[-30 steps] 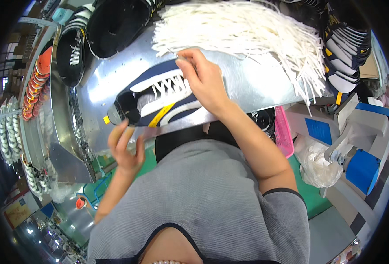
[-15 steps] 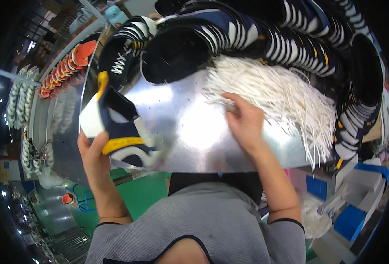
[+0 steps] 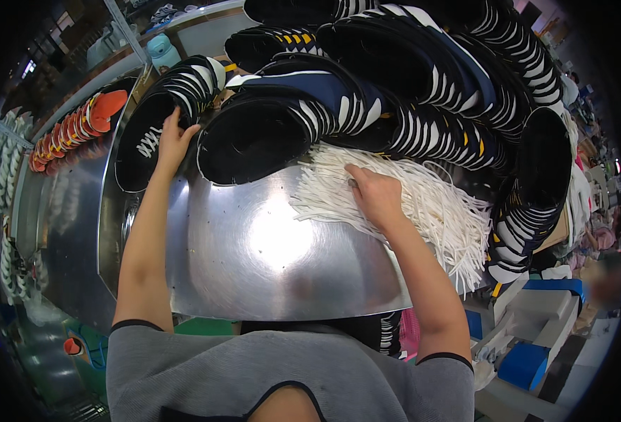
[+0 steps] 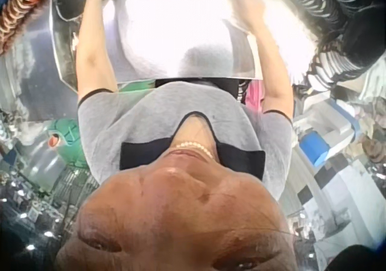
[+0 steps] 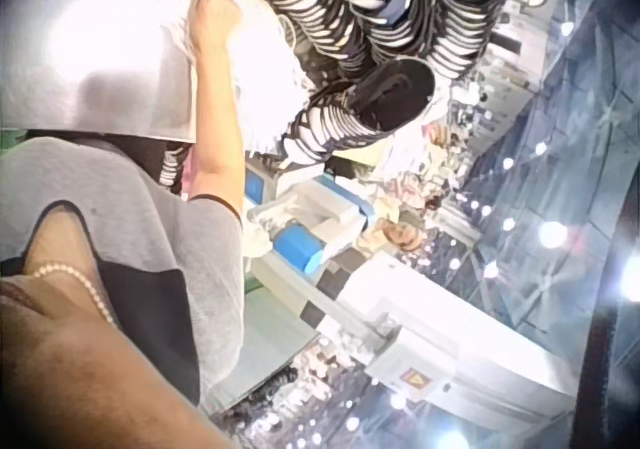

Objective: The person laces shoes by hand and using a tool. The person picks up a shoelace from a pile, threads it through the eyelets of a shoe, and uses a small tool to pull the lace tight and adjust it.

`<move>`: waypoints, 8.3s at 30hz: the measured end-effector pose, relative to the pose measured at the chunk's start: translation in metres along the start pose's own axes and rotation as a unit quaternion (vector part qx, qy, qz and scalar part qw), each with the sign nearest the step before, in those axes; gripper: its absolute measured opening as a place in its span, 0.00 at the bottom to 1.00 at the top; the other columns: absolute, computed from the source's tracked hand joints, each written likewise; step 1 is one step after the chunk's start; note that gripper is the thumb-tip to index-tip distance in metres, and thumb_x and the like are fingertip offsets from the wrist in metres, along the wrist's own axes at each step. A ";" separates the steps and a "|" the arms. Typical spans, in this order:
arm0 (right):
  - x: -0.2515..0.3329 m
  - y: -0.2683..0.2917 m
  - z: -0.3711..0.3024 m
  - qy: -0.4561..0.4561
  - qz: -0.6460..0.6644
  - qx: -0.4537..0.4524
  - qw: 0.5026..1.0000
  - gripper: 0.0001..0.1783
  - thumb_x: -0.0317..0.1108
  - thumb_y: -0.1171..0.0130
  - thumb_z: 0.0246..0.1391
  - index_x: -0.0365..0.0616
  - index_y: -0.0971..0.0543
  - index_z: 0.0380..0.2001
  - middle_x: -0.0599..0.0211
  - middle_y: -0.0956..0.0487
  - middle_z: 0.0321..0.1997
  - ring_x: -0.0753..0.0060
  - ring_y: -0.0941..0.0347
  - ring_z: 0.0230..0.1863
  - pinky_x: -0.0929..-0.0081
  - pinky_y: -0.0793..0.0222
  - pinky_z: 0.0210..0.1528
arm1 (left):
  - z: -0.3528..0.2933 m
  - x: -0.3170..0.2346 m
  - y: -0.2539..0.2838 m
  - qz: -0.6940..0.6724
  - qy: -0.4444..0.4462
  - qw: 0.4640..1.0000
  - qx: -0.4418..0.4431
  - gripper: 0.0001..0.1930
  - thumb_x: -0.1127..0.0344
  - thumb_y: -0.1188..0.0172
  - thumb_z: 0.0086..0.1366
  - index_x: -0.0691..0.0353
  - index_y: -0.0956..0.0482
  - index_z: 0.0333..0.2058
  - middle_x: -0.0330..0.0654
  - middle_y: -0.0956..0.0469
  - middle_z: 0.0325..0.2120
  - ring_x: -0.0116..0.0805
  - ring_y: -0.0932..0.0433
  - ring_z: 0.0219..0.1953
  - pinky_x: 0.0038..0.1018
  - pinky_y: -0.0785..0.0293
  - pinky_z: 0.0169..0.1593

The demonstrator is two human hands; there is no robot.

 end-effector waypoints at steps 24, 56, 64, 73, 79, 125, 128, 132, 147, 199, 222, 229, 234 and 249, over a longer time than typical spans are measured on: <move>0.069 0.280 -0.086 0.091 0.764 -0.163 0.617 0.06 0.34 0.41 0.60 0.48 0.22 0.29 0.76 0.25 0.23 0.87 0.42 0.12 0.86 0.51 0.13 | -0.242 -0.297 0.091 -0.053 -0.282 0.957 0.044 0.18 0.73 0.36 0.52 0.62 0.23 0.44 0.48 0.26 0.40 0.47 0.27 0.45 0.43 0.34 0.53; 0.116 0.005 -0.104 -0.293 0.651 0.040 0.699 0.16 0.44 0.45 0.66 0.40 0.22 0.41 0.69 0.18 0.36 0.80 0.24 0.39 0.81 0.29 0.44 | -0.234 -0.225 0.016 -0.517 0.315 0.672 0.427 0.32 0.49 0.55 0.75 0.75 0.40 0.63 0.55 0.33 0.61 0.42 0.34 0.64 0.31 0.41 0.69; 0.149 0.027 -0.098 -0.280 0.626 0.099 0.722 0.08 0.32 0.40 0.60 0.38 0.20 0.33 0.72 0.20 0.24 0.85 0.25 0.29 0.85 0.33 0.33 | -0.253 -0.218 0.034 -0.574 0.283 0.675 0.367 0.26 0.50 0.52 0.75 0.69 0.27 0.56 0.45 0.23 0.51 0.33 0.26 0.54 0.28 0.34 0.62; 0.142 0.034 -0.104 -0.248 0.510 0.147 0.811 0.08 0.33 0.40 0.61 0.39 0.21 0.32 0.74 0.21 0.25 0.89 0.31 0.26 0.86 0.38 0.29 | -0.257 -0.228 0.033 -0.538 0.317 0.738 0.255 0.12 0.62 0.37 0.67 0.63 0.18 0.43 0.37 0.18 0.37 0.24 0.21 0.37 0.19 0.24 0.41; 0.142 0.043 -0.112 -0.211 0.544 0.076 0.808 0.11 0.34 0.45 0.64 0.37 0.25 0.43 0.61 0.16 0.33 0.78 0.25 0.23 0.77 0.31 0.28 | -0.259 -0.225 0.032 -0.498 0.314 0.764 0.263 0.14 0.60 0.37 0.67 0.65 0.18 0.44 0.38 0.18 0.37 0.24 0.21 0.37 0.20 0.25 0.40; 0.111 0.005 -0.113 -0.324 0.617 0.132 0.705 0.07 0.36 0.38 0.60 0.45 0.20 0.37 0.84 0.32 0.21 0.93 0.42 0.23 0.90 0.52 0.24 | -0.248 -0.217 0.059 -0.080 -0.058 0.965 0.242 0.10 0.68 0.34 0.61 0.65 0.21 0.40 0.48 0.17 0.32 0.47 0.17 0.32 0.31 0.24 0.35; 0.122 -0.009 -0.119 -0.321 0.635 0.209 0.671 0.07 0.35 0.38 0.61 0.44 0.19 0.36 0.85 0.33 0.20 0.93 0.43 0.22 0.89 0.53 0.24 | -0.248 -0.229 0.060 -0.090 -0.116 0.965 0.216 0.09 0.71 0.35 0.60 0.64 0.21 0.39 0.48 0.17 0.32 0.45 0.17 0.31 0.31 0.24 0.35; 0.142 -0.003 -0.118 -0.282 0.680 0.200 0.647 0.07 0.35 0.39 0.61 0.44 0.20 0.32 0.85 0.34 0.19 0.93 0.45 0.21 0.89 0.55 0.24 | -0.243 -0.230 0.064 -0.096 -0.125 0.972 0.176 0.09 0.70 0.35 0.60 0.62 0.21 0.39 0.47 0.18 0.30 0.46 0.18 0.29 0.33 0.25 0.33; 0.109 0.074 -0.232 -0.230 0.430 0.254 0.835 0.06 0.23 0.34 0.50 0.36 0.17 0.34 0.67 0.20 0.31 0.76 0.25 0.31 0.78 0.29 0.36 | -0.214 -0.227 0.076 -0.108 -0.061 0.968 0.218 0.10 0.64 0.35 0.61 0.56 0.19 0.41 0.48 0.17 0.30 0.48 0.18 0.28 0.32 0.24 0.33; 0.138 -0.014 -0.110 -0.176 0.214 0.177 0.944 0.10 0.31 0.42 0.58 0.36 0.30 0.35 0.49 0.20 0.26 0.44 0.21 0.32 0.53 0.27 0.34 | -0.248 -0.241 0.015 -0.147 -0.017 0.934 0.325 0.11 0.76 0.37 0.56 0.68 0.20 0.39 0.52 0.17 0.36 0.50 0.17 0.39 0.36 0.23 0.44; 0.112 0.027 -0.104 -0.214 0.391 0.014 0.895 0.29 0.40 0.21 0.40 0.45 0.34 0.33 0.77 0.35 0.21 0.82 0.43 0.24 0.82 0.42 0.26 | -0.246 -0.189 0.048 -0.253 0.353 0.733 0.523 0.24 0.47 0.36 0.64 0.62 0.18 0.48 0.41 0.18 0.46 0.30 0.25 0.51 0.26 0.35 0.59; 0.111 0.019 -0.109 -0.262 0.384 0.040 0.885 0.27 0.41 0.22 0.42 0.46 0.34 0.31 0.74 0.32 0.22 0.81 0.40 0.24 0.82 0.40 0.27 | -0.243 -0.185 0.026 -0.285 0.304 0.720 0.555 0.17 0.55 0.33 0.60 0.62 0.15 0.40 0.39 0.17 0.38 0.30 0.21 0.44 0.22 0.30 0.50; 0.105 0.015 -0.115 -0.346 0.421 0.057 0.836 0.25 0.41 0.24 0.45 0.46 0.34 0.30 0.75 0.32 0.23 0.82 0.39 0.25 0.82 0.39 0.28 | -0.238 -0.178 0.028 -0.210 0.095 0.890 0.393 0.11 0.64 0.34 0.57 0.62 0.14 0.36 0.43 0.15 0.34 0.36 0.18 0.37 0.27 0.25 0.47; 0.089 0.035 -0.121 -0.324 0.553 0.069 0.765 0.22 0.40 0.26 0.50 0.45 0.32 0.30 0.75 0.30 0.27 0.85 0.38 0.27 0.84 0.40 0.26 | -0.187 -0.132 0.127 -0.008 -0.103 0.994 0.032 0.05 0.70 0.35 0.59 0.62 0.18 0.34 0.41 0.19 0.35 0.36 0.22 0.38 0.29 0.27 0.43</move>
Point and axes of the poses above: each hand's wrist, its own z-axis towards the middle knuckle, its own y-axis out of the back of the hand, x = y × z, the point moved 4 cm from there along z, towards the middle knuckle
